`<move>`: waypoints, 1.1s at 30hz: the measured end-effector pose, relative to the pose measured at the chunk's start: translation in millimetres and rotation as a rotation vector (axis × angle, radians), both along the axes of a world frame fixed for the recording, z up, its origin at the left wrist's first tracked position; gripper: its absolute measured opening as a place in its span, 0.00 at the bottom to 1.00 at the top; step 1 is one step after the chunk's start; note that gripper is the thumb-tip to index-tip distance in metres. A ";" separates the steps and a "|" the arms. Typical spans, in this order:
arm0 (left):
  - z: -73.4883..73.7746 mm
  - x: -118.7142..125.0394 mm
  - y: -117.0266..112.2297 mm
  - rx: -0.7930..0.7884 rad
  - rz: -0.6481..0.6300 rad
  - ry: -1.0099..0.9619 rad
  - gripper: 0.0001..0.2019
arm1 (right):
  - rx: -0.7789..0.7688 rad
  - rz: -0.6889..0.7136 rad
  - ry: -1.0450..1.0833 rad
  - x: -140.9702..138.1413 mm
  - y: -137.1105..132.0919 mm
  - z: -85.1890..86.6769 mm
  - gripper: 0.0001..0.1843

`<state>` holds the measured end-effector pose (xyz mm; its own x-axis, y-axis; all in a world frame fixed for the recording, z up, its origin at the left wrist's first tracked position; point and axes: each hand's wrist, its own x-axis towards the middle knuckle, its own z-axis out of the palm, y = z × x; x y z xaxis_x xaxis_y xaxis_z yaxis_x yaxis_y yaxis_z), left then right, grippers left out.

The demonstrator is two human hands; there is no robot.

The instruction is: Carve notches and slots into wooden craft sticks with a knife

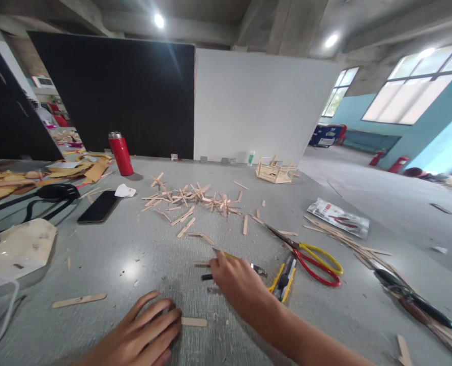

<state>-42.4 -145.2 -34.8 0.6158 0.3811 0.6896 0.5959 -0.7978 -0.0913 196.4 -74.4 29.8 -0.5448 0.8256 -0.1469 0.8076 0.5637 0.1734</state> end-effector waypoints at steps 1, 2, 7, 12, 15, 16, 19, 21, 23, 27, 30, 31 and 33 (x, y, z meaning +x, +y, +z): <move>0.1 -0.3 -0.4 -0.005 0.005 -0.003 0.08 | 0.013 -0.043 -0.011 7.2 5.6 -1.0 0.18; -0.8 -0.4 -0.6 -0.009 0.006 -0.004 0.08 | 0.026 -0.087 -0.022 15.1 12.1 -2.0 0.19; -11.3 -0.4 0.3 0.014 0.005 0.007 0.07 | 0.093 -0.287 -0.031 60.6 56.5 -3.5 0.20; -11.2 -0.6 0.6 0.009 0.014 0.038 0.07 | 0.170 -0.437 0.101 98.6 99.6 6.6 0.20; -5.6 -0.5 -1.1 0.009 0.024 0.018 0.10 | 0.240 -0.499 0.266 106.2 108.5 15.8 0.20; -3.6 -0.5 -2.1 0.012 0.024 0.012 0.12 | 0.261 -0.511 0.335 105.5 107.3 18.8 0.20; 1.6 -1.0 -5.8 0.000 0.030 0.007 0.15 | 0.224 -0.516 0.552 95.1 89.8 26.0 0.19; 4.1 -2.1 -8.9 -0.012 0.035 0.015 0.16 | 0.086 -0.505 0.681 81.9 66.9 28.5 0.18; 5.9 -3.6 -12.1 -0.021 0.040 0.046 0.15 | -0.098 -0.446 0.797 64.4 37.7 28.3 0.32; 7.2 -5.7 -18.5 -0.027 0.064 0.108 0.14 | -0.502 -0.412 0.941 23.8 -18.9 19.1 0.23; 7.2 -5.4 -22.8 -0.016 0.072 0.115 0.13 | -0.803 -0.494 1.050 -0.8 -41.9 7.1 0.18; 7.4 -5.2 -24.1 -0.010 0.077 0.118 0.13 | -0.838 -0.501 1.054 -6.6 -45.1 3.0 0.17; 8.7 -4.8 -26.0 0.004 0.093 0.129 0.13 | -0.873 -0.495 1.053 -14.7 -46.7 -4.4 0.19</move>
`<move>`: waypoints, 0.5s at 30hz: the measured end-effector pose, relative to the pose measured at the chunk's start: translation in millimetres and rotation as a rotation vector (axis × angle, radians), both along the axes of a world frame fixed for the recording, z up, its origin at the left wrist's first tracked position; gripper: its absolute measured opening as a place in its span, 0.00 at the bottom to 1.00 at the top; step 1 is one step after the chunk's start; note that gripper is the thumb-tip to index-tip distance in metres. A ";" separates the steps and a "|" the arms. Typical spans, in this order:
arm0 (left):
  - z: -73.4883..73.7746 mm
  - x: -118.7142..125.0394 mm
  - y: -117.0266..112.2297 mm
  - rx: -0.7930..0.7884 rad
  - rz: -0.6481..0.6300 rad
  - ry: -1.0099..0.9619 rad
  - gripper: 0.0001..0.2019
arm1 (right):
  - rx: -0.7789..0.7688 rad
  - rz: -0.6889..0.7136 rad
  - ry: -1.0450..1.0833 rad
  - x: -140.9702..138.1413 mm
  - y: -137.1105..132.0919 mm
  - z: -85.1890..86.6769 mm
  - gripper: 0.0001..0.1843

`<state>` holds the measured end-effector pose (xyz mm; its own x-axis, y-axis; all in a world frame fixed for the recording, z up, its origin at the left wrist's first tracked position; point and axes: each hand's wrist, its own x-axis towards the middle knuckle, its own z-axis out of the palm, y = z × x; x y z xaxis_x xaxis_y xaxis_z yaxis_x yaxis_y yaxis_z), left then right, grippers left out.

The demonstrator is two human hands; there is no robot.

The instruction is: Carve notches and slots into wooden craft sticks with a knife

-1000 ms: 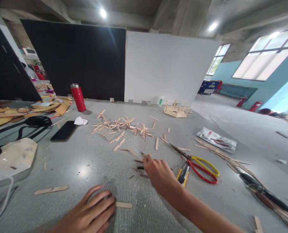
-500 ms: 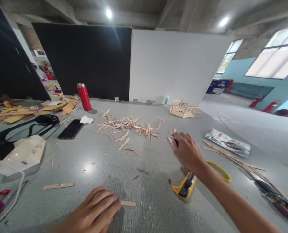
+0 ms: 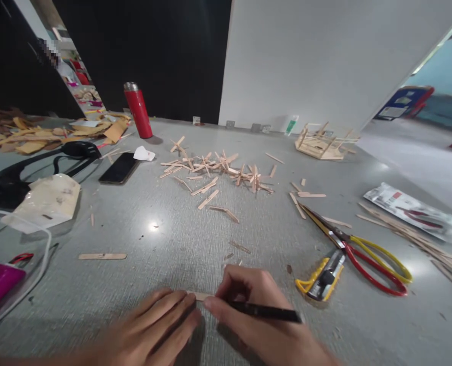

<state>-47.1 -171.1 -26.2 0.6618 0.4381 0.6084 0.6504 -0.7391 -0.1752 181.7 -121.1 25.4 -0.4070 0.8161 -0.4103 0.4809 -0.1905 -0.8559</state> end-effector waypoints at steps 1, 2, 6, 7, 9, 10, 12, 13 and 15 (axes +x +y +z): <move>1.1 0.1 -0.7 0.004 0.001 0.016 0.13 | -0.011 0.016 0.013 -2.6 0.6 -3.0 0.20; 2.4 0.0 -1.2 0.010 -0.001 0.033 0.14 | -0.021 0.030 0.029 -4.4 1.6 -5.4 0.20; 9.0 -1.1 -2.0 0.043 -0.020 0.113 0.14 | -0.027 0.077 0.058 -7.4 4.8 -11.2 0.18; 10.6 -1.4 -2.1 0.047 -0.018 0.127 0.14 | -0.008 0.074 0.047 -7.5 5.3 -12.0 0.19; 13.2 -1.7 -2.1 0.041 -0.009 0.160 0.13 | 0.023 0.075 0.023 -7.6 6.3 -13.5 0.18; 14.1 -1.7 -2.0 0.040 -0.006 0.166 0.13 | 0.028 0.076 0.014 -7.8 7.0 -14.0 0.17; 15.4 -1.5 -1.7 0.039 -0.009 0.159 0.13 | 0.009 0.071 -0.003 -9.1 8.8 -15.0 0.17; 15.8 -1.2 -1.6 0.038 -0.015 0.154 0.13 | 0.009 0.065 -0.013 -10.1 9.5 -15.4 0.17; 15.8 -0.5 -1.8 0.041 -0.018 0.141 0.13 | 0.044 0.047 -0.039 -12.6 10.3 -16.1 0.20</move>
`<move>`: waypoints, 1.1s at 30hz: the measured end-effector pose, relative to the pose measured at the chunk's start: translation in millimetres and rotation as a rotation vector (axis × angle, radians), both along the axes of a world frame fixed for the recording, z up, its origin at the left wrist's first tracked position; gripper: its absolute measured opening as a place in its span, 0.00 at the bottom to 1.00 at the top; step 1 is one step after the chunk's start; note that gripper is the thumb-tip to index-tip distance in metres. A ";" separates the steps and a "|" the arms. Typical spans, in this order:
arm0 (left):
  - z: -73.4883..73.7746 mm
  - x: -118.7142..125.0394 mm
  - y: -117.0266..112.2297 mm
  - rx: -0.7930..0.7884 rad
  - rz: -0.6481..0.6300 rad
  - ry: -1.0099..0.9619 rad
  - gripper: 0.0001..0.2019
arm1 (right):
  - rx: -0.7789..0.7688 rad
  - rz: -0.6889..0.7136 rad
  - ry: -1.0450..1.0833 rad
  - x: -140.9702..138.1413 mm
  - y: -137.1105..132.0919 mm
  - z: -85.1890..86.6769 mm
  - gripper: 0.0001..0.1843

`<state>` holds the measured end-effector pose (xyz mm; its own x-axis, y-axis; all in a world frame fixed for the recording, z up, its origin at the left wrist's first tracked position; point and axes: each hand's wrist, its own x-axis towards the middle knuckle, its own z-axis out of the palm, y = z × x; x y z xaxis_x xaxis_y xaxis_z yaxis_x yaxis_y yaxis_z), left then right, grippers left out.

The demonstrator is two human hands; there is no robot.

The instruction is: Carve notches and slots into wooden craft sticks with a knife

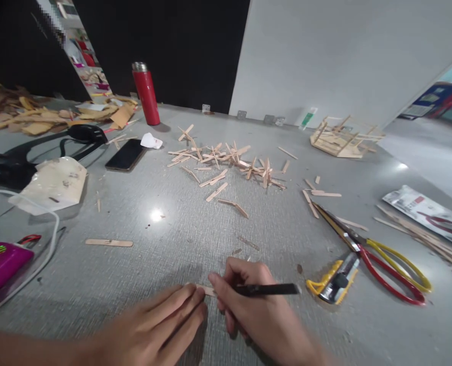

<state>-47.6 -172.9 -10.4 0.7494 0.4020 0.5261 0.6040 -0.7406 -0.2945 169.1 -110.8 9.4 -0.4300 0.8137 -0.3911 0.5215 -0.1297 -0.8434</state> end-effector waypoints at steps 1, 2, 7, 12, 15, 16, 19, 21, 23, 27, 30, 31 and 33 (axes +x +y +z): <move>-0.3 0.4 -0.3 0.004 0.000 -0.002 0.13 | 0.040 -0.006 -0.009 -1.2 -0.2 -0.4 0.21; -0.8 0.6 -0.7 0.006 0.004 -0.005 0.13 | 0.085 -0.005 -0.014 -2.3 -0.7 -0.8 0.22; -3.4 0.1 -2.1 -0.014 0.006 0.029 0.14 | 0.237 0.020 -0.035 -4.2 -5.5 -3.8 0.23; -2.7 -0.8 -1.1 -0.002 0.001 0.057 0.14 | 0.243 0.041 -0.045 -3.7 -6.3 -4.6 0.23; -1.7 -0.8 -0.7 0.022 0.012 0.020 0.13 | 0.245 0.045 -0.050 -3.1 -6.2 -4.7 0.23; -1.7 -1.0 -0.8 0.030 0.013 0.017 0.13 | 0.239 0.051 -0.047 -2.7 -6.3 -5.1 0.23; -3.3 -2.3 -1.4 0.078 -0.038 0.022 0.12 | 0.212 0.062 -0.033 -1.4 -6.6 -6.7 0.22; -5.6 -3.1 -1.8 0.102 -0.088 0.029 0.10 | 0.203 0.061 -0.025 -0.9 -6.5 -7.3 0.22; -7.5 -3.1 -2.2 0.112 -0.109 0.022 0.09 | 0.201 0.059 -0.021 -0.9 -6.3 -7.2 0.22; -6.2 -0.8 -1.9 0.065 -0.026 -0.013 0.13 | 0.203 0.062 -0.019 -2.0 -6.7 -5.9 0.23; -3.8 0.6 -1.2 0.022 0.031 -0.020 0.15 | 0.255 0.082 -0.055 -2.6 -7.5 -5.0 0.23; -3.7 0.6 -1.1 0.017 0.034 -0.022 0.15 | 0.287 0.088 -0.075 -2.6 -7.3 -4.6 0.23; -5.0 0.1 -1.0 0.018 0.022 -0.025 0.15 | 0.352 0.093 -0.109 -1.2 -5.0 -3.6 0.24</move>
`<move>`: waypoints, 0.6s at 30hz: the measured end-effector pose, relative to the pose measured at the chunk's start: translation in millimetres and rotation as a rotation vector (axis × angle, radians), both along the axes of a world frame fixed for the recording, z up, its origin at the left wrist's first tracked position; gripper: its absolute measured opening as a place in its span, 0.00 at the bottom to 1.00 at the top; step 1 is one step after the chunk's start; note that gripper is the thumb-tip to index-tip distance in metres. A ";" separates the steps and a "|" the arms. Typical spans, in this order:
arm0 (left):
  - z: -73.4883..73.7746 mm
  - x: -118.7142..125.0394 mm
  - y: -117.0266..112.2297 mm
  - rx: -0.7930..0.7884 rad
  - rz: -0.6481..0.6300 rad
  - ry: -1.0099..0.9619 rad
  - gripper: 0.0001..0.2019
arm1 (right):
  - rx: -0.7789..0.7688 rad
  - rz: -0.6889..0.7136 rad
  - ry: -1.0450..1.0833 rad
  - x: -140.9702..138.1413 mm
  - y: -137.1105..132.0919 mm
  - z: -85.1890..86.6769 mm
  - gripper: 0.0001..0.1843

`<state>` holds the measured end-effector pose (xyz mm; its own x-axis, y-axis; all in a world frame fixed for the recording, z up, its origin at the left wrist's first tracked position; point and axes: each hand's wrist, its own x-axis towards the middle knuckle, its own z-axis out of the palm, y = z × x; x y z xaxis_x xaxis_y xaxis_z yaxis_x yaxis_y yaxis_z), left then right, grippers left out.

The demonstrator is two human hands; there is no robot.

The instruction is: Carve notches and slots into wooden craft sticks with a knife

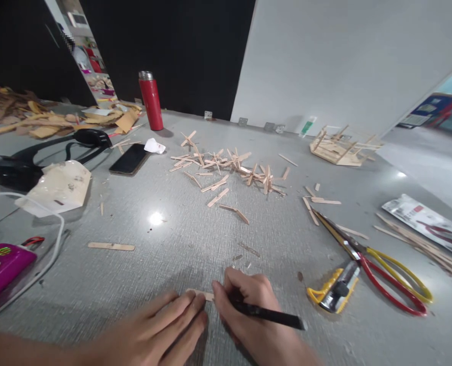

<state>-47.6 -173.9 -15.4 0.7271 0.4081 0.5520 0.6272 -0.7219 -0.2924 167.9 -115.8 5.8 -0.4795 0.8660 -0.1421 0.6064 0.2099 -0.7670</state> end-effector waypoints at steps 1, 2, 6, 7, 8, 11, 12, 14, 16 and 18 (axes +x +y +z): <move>-1.1 -0.5 0.1 0.000 -0.009 0.003 0.15 | 0.025 -0.008 -0.009 1.6 2.2 0.7 0.24; -2.2 -1.0 0.2 0.004 -0.015 0.003 0.14 | 0.044 -0.021 -0.017 3.8 5.2 1.5 0.24; -3.8 -2.0 1.2 0.010 -0.018 0.024 0.13 | 0.160 -0.167 -0.034 16.4 18.8 6.7 0.23; -3.3 -2.0 1.4 0.012 -0.016 0.023 0.13 | 0.206 -0.217 -0.035 19.0 20.8 8.3 0.23; -2.6 -1.8 1.5 0.012 -0.015 0.019 0.13 | 0.254 -0.265 -0.034 20.6 21.5 9.7 0.23; -0.3 -0.8 1.0 0.003 -0.013 0.001 0.13 | 0.282 -0.287 -0.020 18.3 15.8 11.4 0.23; 0.1 -0.4 0.8 -0.002 -0.015 -0.004 0.13 | 0.249 -0.243 -0.016 15.3 12.2 10.6 0.23; 0.3 0.4 0.3 -0.016 -0.022 -0.006 0.13 | 0.169 -0.132 -0.014 8.1 4.9 7.2 0.24; -0.4 1.1 0.2 -0.031 -0.021 -0.012 0.14 | 0.130 -0.054 -0.022 1.5 -0.2 2.6 0.25; -1.4 1.4 0.3 -0.039 -0.019 -0.020 0.14 | 0.118 -0.027 -0.026 -2.4 -2.0 -1.5 0.24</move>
<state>-46.1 -173.6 -16.8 0.7240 0.4160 0.5503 0.6187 -0.7444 -0.2513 165.5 -117.9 4.3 -0.4533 0.8899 -0.0510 0.6326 0.2808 -0.7217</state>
